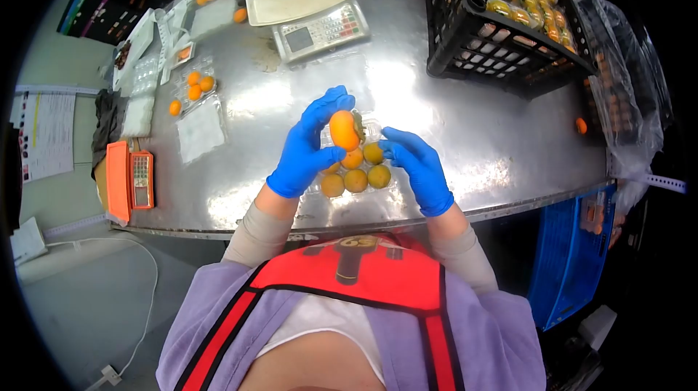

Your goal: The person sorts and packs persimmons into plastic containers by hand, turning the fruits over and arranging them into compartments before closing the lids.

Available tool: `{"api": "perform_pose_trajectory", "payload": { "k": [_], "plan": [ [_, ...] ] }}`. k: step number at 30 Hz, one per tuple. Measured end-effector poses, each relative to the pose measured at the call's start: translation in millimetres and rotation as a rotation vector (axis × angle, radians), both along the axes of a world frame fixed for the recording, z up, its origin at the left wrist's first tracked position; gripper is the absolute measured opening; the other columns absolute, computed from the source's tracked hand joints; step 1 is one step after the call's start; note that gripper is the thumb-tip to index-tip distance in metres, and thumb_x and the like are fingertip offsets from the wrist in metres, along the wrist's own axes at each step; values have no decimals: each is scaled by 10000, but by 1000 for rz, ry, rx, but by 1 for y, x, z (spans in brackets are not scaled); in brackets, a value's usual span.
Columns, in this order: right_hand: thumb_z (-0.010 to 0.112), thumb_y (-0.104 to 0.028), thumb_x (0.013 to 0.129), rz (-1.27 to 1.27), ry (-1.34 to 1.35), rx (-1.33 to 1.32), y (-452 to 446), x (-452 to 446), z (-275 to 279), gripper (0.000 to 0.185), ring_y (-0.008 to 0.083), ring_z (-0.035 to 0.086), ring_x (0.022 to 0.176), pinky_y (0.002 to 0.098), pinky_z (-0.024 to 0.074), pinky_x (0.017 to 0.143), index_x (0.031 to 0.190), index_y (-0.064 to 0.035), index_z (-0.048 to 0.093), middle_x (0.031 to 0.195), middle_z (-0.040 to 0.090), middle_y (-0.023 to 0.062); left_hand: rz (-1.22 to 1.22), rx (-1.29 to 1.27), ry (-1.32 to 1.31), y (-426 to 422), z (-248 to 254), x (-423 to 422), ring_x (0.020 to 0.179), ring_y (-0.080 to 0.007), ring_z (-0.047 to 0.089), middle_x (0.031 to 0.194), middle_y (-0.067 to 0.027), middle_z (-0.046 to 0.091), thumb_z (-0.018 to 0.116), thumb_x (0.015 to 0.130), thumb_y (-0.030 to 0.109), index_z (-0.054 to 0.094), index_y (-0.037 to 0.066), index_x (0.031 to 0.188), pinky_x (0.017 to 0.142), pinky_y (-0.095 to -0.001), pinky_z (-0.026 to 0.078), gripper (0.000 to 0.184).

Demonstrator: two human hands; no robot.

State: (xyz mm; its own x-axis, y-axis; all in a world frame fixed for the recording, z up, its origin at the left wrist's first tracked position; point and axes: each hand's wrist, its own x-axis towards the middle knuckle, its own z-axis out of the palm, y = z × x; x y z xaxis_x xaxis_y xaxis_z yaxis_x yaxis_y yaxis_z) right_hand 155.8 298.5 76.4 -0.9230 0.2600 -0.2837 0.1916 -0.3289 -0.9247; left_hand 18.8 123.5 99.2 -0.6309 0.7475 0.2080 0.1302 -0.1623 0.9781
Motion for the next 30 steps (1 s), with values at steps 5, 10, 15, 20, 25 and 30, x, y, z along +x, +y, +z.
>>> {"api": "perform_pose_trajectory", "payload": {
  "k": [5, 10, 15, 20, 25, 30],
  "plan": [
    [557, -195, 881, 153, 121, -150, -19, -20, 32, 457, 148, 543, 993, 280, 431, 851, 1291, -25, 445, 1111, 563, 73, 124, -73, 340, -11, 17, 2, 1344, -282, 248, 1374, -109, 402, 721, 658, 163, 516, 82, 1259, 1093, -410, 186, 641],
    [637, -130, 816, 130, 249, -98, -41, -38, 46, 613, 179, 476, 1109, 317, 387, 946, 1347, -21, 352, 1228, 480, 104, 149, -134, 480, -15, 19, 4, 1332, -320, 255, 1401, -109, 357, 747, 641, 203, 447, 114, 1320, 1085, -434, 195, 748],
    [692, -85, 755, -17, 422, 157, -50, -40, 43, 740, 196, 481, 1122, 325, 384, 960, 1373, -11, 292, 1233, 488, 122, 97, 49, -81, -21, 17, 11, 1312, -297, 295, 1418, -107, 309, 766, 668, 233, 292, 112, 1403, 1069, -426, 244, 883],
    [748, -89, 682, -80, 631, 624, -55, -44, 36, 785, 237, 517, 1098, 370, 342, 1003, 1341, -10, 330, 1214, 507, 135, -168, 228, -637, -26, 17, 13, 1208, -256, 440, 1338, -139, 398, 728, 739, 281, 261, 76, 1402, 1008, -382, 362, 837],
    [778, -137, 652, -72, 694, 910, -56, -50, 33, 780, 271, 461, 1172, 431, 318, 1005, 1306, -20, 370, 1256, 469, 155, -74, 217, -583, -30, 32, 16, 1173, -244, 471, 1301, -134, 438, 738, 723, 205, 289, 53, 1380, 1007, -378, 366, 810],
    [765, -254, 672, -60, 638, 601, -59, -53, 42, 882, 259, 420, 1216, 383, 340, 972, 1368, -17, 278, 1311, 423, 156, 77, 198, -315, -40, 31, 12, 1164, -240, 481, 1293, -133, 448, 756, 681, 95, 277, 48, 1380, 1001, -366, 369, 849]
  ]
}}
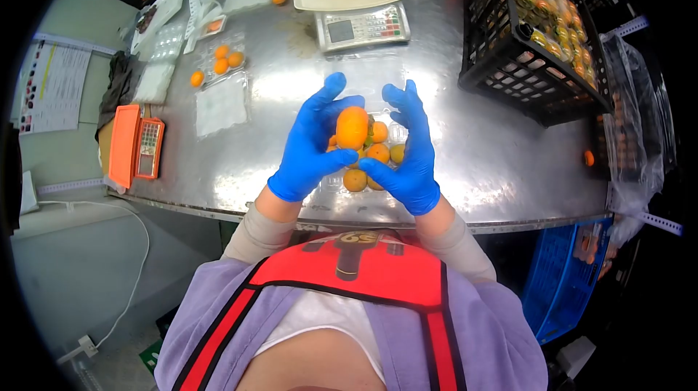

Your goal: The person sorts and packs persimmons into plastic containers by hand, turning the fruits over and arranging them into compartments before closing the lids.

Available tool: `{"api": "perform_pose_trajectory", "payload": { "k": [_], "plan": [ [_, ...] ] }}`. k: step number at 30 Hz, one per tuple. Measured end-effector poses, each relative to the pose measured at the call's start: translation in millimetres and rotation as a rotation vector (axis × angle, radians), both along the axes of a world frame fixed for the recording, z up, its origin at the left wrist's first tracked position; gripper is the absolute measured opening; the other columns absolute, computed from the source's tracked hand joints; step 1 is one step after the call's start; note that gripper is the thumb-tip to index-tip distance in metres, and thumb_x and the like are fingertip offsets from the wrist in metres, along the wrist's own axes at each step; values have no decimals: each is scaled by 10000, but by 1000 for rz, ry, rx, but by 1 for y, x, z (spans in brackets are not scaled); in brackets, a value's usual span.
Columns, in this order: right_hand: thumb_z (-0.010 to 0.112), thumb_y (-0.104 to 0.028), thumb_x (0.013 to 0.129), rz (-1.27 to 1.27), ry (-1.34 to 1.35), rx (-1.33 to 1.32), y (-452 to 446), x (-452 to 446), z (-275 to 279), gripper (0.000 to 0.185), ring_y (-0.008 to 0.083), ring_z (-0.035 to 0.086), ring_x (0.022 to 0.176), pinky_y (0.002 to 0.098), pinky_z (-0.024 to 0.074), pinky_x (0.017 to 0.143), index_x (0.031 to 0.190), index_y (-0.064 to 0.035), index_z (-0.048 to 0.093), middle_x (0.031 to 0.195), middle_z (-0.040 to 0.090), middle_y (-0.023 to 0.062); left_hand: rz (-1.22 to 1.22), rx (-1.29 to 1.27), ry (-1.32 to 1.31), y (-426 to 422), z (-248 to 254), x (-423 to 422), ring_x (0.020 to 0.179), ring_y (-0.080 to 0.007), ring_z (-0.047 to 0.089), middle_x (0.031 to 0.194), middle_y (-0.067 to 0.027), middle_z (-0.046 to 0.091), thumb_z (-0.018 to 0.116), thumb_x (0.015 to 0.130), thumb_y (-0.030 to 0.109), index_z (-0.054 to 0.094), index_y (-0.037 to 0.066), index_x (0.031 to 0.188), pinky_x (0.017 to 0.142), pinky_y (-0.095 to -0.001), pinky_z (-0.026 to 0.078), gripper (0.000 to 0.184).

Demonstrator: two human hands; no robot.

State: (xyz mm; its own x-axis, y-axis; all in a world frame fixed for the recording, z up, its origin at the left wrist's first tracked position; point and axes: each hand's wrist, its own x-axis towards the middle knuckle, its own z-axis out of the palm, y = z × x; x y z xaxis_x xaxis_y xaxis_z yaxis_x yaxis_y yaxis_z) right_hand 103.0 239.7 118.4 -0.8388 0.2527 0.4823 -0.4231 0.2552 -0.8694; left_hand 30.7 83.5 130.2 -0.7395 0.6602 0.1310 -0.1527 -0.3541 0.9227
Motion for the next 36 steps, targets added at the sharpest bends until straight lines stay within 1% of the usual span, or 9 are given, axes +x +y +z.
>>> {"api": "perform_pose_trajectory", "payload": {
  "k": [2, 8, 14, 18, 21, 25, 30, 33, 36],
  "plan": [
    [717, -309, 717, 52, -75, -124, 0, 0, 0, 905, 252, 416, 1223, 362, 345, 964, 1411, -23, 210, 1386, 345, 148, 127, -64, 244, -2, 1, 0, 1159, -232, 485, 1280, -139, 466, 762, 663, 71, 266, 42, 1383, 996, -358, 369, 874],
    [701, -270, 736, 73, -63, -241, -10, -2, 0, 858, 247, 421, 1223, 354, 358, 956, 1411, -33, 227, 1442, 270, 121, 249, -249, 541, -10, -2, 0, 1135, -222, 512, 1285, -145, 470, 741, 669, 53, 274, 34, 1378, 965, -349, 388, 849],
    [691, -258, 750, 98, -77, -251, -13, -3, -2, 821, 237, 431, 1212, 342, 367, 949, 1399, -16, 250, 1403, 341, 128, 366, -407, 840, -12, -2, 0, 1105, -241, 537, 1273, -156, 495, 725, 688, 59, 378, 45, 1301, 894, -343, 434, 705],
    [677, -214, 765, 119, -105, -234, -10, -4, -3, 744, 225, 460, 1179, 330, 374, 939, 1373, 0, 305, 1339, 421, 129, 377, -398, 858, -11, -8, -1, 1090, -244, 543, 1286, -157, 487, 715, 696, 52, 418, 50, 1263, 875, -342, 443, 640],
    [600, -80, 813, -63, -197, -141, 0, -5, -13, 511, 182, 525, 1092, 306, 389, 918, 1296, -21, 444, 1198, 543, 105, 349, -535, 893, -26, -21, -10, 1079, -233, 543, 1288, -141, 484, 713, 696, 51, 429, 45, 1261, 875, -345, 442, 633],
    [519, -30, 881, -182, -392, -209, 40, 1, -70, 383, 120, 525, 1043, 233, 403, 884, 1261, -16, 482, 1162, 557, 80, 570, -744, 490, -86, -96, -29, 1009, -241, 553, 1113, -122, 561, 693, 664, 79, 418, 89, 1329, 839, -336, 459, 720],
    [602, -127, 856, -238, -618, -152, 65, 33, -134, 386, 100, 555, 959, 242, 432, 831, 1228, -54, 531, 1072, 599, 45, 582, -885, 326, -144, -172, -20, 997, -248, 556, 1094, -126, 557, 689, 652, 76, 405, 99, 1342, 877, -335, 448, 746],
    [602, -120, 854, -191, -705, -169, 55, 40, -133, 389, 100, 553, 957, 240, 432, 825, 1231, -58, 530, 1074, 599, 45, 544, -806, 241, -139, -177, -10, 1014, -271, 555, 1107, -145, 550, 693, 655, 79, 402, 101, 1340, 898, -340, 445, 745],
    [607, -106, 847, -154, -662, -196, 47, 39, -138, 408, 101, 543, 965, 236, 434, 822, 1244, -74, 522, 1074, 591, 45, 529, -1005, 447, -126, -162, -6, 1050, -315, 530, 1163, -165, 536, 713, 649, 108, 409, 115, 1332, 912, -361, 439, 747]
  ]
}}
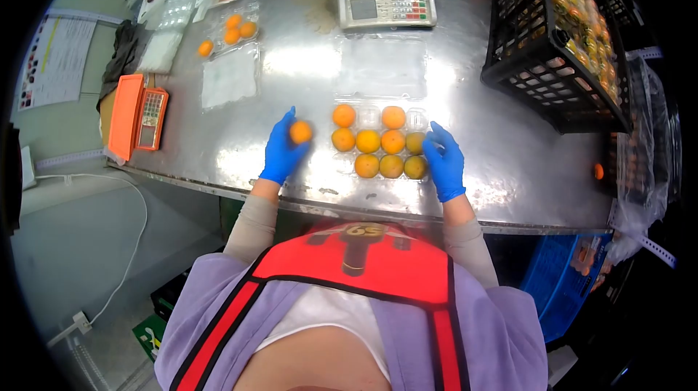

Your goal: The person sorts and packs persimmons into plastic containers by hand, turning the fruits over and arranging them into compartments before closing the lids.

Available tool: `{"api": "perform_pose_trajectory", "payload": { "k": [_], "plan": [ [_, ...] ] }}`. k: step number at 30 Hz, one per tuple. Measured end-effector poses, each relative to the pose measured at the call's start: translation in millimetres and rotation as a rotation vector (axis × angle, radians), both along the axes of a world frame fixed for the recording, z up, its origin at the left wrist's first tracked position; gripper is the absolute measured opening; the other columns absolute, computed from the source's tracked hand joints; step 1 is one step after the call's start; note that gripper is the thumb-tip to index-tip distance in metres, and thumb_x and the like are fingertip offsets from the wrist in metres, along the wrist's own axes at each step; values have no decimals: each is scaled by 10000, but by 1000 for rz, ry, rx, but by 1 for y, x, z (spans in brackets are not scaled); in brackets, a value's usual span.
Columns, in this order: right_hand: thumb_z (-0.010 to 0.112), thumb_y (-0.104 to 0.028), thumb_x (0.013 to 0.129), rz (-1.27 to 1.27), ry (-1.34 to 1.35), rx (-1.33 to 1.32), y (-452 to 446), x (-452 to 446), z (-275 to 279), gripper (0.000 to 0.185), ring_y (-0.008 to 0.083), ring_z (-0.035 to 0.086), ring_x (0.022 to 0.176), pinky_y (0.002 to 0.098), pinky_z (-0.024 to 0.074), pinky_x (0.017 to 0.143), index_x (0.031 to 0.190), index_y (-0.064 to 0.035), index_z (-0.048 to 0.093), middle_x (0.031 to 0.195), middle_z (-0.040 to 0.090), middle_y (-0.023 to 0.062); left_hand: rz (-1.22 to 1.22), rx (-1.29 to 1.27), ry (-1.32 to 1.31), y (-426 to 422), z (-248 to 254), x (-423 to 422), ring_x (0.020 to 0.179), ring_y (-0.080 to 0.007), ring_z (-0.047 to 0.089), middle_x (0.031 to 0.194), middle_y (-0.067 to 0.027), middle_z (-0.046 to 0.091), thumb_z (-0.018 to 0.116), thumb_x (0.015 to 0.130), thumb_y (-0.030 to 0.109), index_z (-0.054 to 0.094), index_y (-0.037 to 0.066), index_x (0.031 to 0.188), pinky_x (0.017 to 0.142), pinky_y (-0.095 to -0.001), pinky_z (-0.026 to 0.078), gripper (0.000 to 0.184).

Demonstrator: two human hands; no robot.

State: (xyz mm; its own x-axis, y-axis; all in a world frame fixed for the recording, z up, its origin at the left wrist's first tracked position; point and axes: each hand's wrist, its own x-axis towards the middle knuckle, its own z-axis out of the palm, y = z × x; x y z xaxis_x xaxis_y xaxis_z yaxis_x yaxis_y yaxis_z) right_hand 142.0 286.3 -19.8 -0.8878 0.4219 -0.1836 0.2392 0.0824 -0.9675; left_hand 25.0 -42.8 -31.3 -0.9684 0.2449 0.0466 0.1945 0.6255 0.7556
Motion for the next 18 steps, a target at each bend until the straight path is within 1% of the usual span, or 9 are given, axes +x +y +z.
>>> {"api": "perform_pose_trajectory", "payload": {
  "k": [4, 6, 7, 8, 9, 10, 12, 14, 18],
  "plan": [
    [606, -100, 847, -12, -8, 3, -2, -1, 1, 417, 103, 536, 974, 236, 437, 822, 1253, -83, 515, 1070, 584, 42, -49, -152, 83, 7, 15, 3, 1106, -332, 492, 1217, -173, 508, 732, 637, 156, 425, 120, 1319, 939, -388, 415, 749],
    [604, -97, 848, -14, -19, 3, 0, 0, 1, 415, 103, 537, 972, 237, 436, 825, 1253, -81, 515, 1073, 584, 43, -129, -159, 293, 21, 29, 7, 1157, -367, 445, 1285, -180, 459, 747, 619, 194, 450, 143, 1297, 957, -423, 388, 742],
    [601, -93, 848, -15, -29, 5, 2, 2, 1, 414, 104, 537, 970, 237, 435, 827, 1253, -79, 515, 1075, 584, 44, -128, -158, 291, 31, 35, 11, 1157, -367, 445, 1285, -180, 459, 747, 619, 194, 450, 143, 1297, 957, -423, 388, 742],
    [601, -93, 848, -14, -30, 6, 3, 3, -1, 414, 104, 537, 970, 237, 435, 827, 1253, -79, 515, 1075, 584, 44, -218, -154, 302, 43, 41, 15, 1190, -372, 412, 1314, -171, 433, 750, 614, 214, 487, 150, 1258, 971, -434, 367, 699],
    [608, -105, 843, -14, -9, 8, 4, 4, -5, 421, 122, 542, 967, 249, 444, 818, 1251, -72, 512, 1073, 583, 56, -308, -149, 313, 53, 44, 19, 1224, -376, 378, 1343, -163, 407, 754, 609, 233, 525, 157, 1219, 985, -445, 346, 656],
    [615, -118, 838, -14, 12, 10, 5, 5, -7, 429, 140, 546, 965, 261, 453, 809, 1250, -65, 509, 1072, 582, 68, -306, -148, 314, 61, 46, 22, 1224, -376, 378, 1343, -163, 407, 754, 609, 233, 525, 157, 1219, 985, -445, 346, 656],
    [606, -106, 843, -15, 0, 9, 5, 8, -4, 417, 121, 543, 961, 252, 442, 824, 1248, -69, 514, 1073, 587, 59, -470, -148, 287, 72, 47, 30, 1275, -360, 319, 1366, -132, 389, 751, 606, 266, 590, 158, 1119, 1006, -461, 308, 549],
    [597, -94, 849, -21, -8, 6, 5, 11, -5, 405, 102, 540, 958, 243, 431, 839, 1247, -72, 518, 1074, 593, 51, -508, -181, 271, 76, 47, 38, 1294, -347, 293, 1371, -122, 384, 750, 604, 279, 605, 156, 1087, 1014, -469, 292, 519],
    [616, -115, 838, -12, -5, -11, 6, 19, -10, 424, 128, 547, 953, 262, 451, 823, 1248, -71, 514, 1075, 586, 58, -550, -306, 257, 84, 45, 50, 1318, -328, 261, 1387, -105, 364, 740, 601, 276, 623, 158, 1020, 1029, -488, 260, 451]
  ]
}}
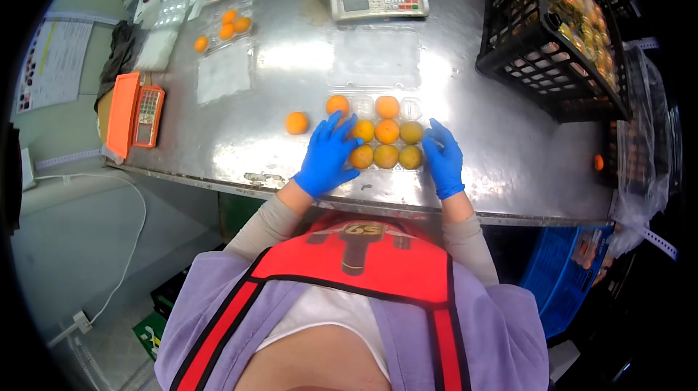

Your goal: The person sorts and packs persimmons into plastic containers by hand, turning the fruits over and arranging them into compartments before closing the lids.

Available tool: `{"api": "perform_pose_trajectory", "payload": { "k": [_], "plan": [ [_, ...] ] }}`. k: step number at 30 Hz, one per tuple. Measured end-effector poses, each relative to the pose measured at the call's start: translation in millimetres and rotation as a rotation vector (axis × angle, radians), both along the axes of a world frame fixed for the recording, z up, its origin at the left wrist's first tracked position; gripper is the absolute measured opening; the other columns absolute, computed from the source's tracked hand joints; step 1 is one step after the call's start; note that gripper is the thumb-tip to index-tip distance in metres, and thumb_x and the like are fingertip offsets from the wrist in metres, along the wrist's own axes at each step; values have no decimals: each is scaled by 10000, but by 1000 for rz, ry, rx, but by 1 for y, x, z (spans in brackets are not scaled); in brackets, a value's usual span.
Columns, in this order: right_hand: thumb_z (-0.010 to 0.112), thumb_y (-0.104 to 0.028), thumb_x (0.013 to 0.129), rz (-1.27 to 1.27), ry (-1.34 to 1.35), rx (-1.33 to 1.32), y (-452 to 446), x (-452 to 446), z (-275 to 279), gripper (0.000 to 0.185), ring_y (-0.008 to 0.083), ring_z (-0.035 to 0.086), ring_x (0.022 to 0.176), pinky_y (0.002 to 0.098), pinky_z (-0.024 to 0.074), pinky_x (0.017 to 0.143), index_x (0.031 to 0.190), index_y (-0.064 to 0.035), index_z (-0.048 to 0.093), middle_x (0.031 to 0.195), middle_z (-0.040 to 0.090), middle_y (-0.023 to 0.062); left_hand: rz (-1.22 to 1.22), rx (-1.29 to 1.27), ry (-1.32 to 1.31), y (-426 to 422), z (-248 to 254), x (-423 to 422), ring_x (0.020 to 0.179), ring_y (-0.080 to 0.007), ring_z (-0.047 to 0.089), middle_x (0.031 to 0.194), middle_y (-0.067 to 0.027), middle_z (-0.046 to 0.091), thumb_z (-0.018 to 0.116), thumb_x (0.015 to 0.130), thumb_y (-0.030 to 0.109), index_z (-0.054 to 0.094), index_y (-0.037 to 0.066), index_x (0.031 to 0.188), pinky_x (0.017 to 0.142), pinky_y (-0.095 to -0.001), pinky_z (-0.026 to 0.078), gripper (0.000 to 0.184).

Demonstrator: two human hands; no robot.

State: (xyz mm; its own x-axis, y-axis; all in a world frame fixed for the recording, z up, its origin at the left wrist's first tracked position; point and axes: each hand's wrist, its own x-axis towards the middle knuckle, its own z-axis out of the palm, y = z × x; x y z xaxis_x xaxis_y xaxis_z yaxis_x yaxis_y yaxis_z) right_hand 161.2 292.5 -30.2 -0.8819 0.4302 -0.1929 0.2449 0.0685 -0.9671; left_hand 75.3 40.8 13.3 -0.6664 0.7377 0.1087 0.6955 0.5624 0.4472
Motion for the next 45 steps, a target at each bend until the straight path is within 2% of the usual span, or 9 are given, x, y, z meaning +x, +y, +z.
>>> {"api": "perform_pose_trajectory", "payload": {
  "k": [14, 17, 19, 24, 29, 34, 41, 43, 45],
  "plan": [
    [602, -94, 846, 31, 9, 3, 3, 7, 0, 417, 138, 559, 994, 265, 460, 831, 1251, -62, 507, 1134, 579, 70, 41, -10, 72, 8, -10, 5, 1283, -382, 303, 1375, -131, 377, 729, 610, 241, 589, 104, 975, 997, -502, 286, 414],
    [584, -85, 856, 36, 21, -10, 0, 3, 17, 401, 125, 554, 995, 259, 437, 858, 1248, -53, 508, 1124, 587, 64, 108, 194, -91, 3, 3, 2, 1322, -365, 241, 1399, -131, 345, 730, 632, 232, 599, 127, 1007, 1046, -482, 240, 412],
    [571, -80, 863, 35, 27, -30, -5, -2, 39, 388, 111, 551, 990, 250, 414, 881, 1245, -48, 511, 1112, 597, 59, 126, 532, -270, 4, 23, 0, 1337, -385, 204, 1406, -139, 336, 759, 632, 214, 585, 129, 1071, 1061, -479, 225, 480],
    [566, -145, 870, 264, 113, -326, -27, -20, 97, 429, 144, 537, 1038, 278, 386, 936, 1272, -27, 472, 1144, 578, 76, 100, 634, -264, 11, 76, -10, 1355, -373, 176, 1422, -143, 315, 768, 630, 171, 558, 133, 1139, 1076, -473, 201, 551],
    [567, -186, 862, 410, 139, -677, -56, -30, 111, 492, 177, 478, 1120, 299, 372, 957, 1303, -17, 429, 1215, 511, 102, 97, 677, -254, 13, 79, -10, 1358, -353, 187, 1419, -153, 318, 759, 634, 139, 540, 123, 1169, 1082, -463, 195, 578],
    [592, -161, 837, 439, 68, -606, -70, -37, 110, 522, 190, 474, 1134, 311, 368, 967, 1302, -4, 413, 1232, 495, 101, 138, 772, -349, 10, 54, -8, 1346, -353, 202, 1407, -163, 327, 776, 646, 249, 546, 115, 1172, 1087, -453, 179, 589],
    [591, -145, 840, 446, 17, -560, -78, -37, 104, 476, 170, 502, 1086, 298, 397, 935, 1268, 5, 444, 1177, 525, 89, 166, 625, -368, 3, 52, 2, 1291, -277, 333, 1380, -124, 369, 739, 718, 169, 479, 108, 1253, 1039, -393, 297, 598],
    [585, -152, 855, 458, 23, -408, -85, -43, 105, 446, 156, 513, 1042, 281, 412, 902, 1253, 3, 456, 1130, 537, 80, 170, 810, -710, 1, 55, 1, 1225, -243, 419, 1342, -118, 423, 717, 737, 136, 467, 108, 1267, 998, -359, 354, 587],
    [575, -171, 873, 436, 51, -369, -87, -46, 107, 420, 141, 518, 998, 269, 420, 873, 1243, -4, 468, 1095, 545, 72, 201, 875, -833, -4, 61, 0, 1188, -217, 455, 1308, -110, 462, 702, 742, 87, 431, 79, 1292, 981, -335, 377, 613]
  ]
}}
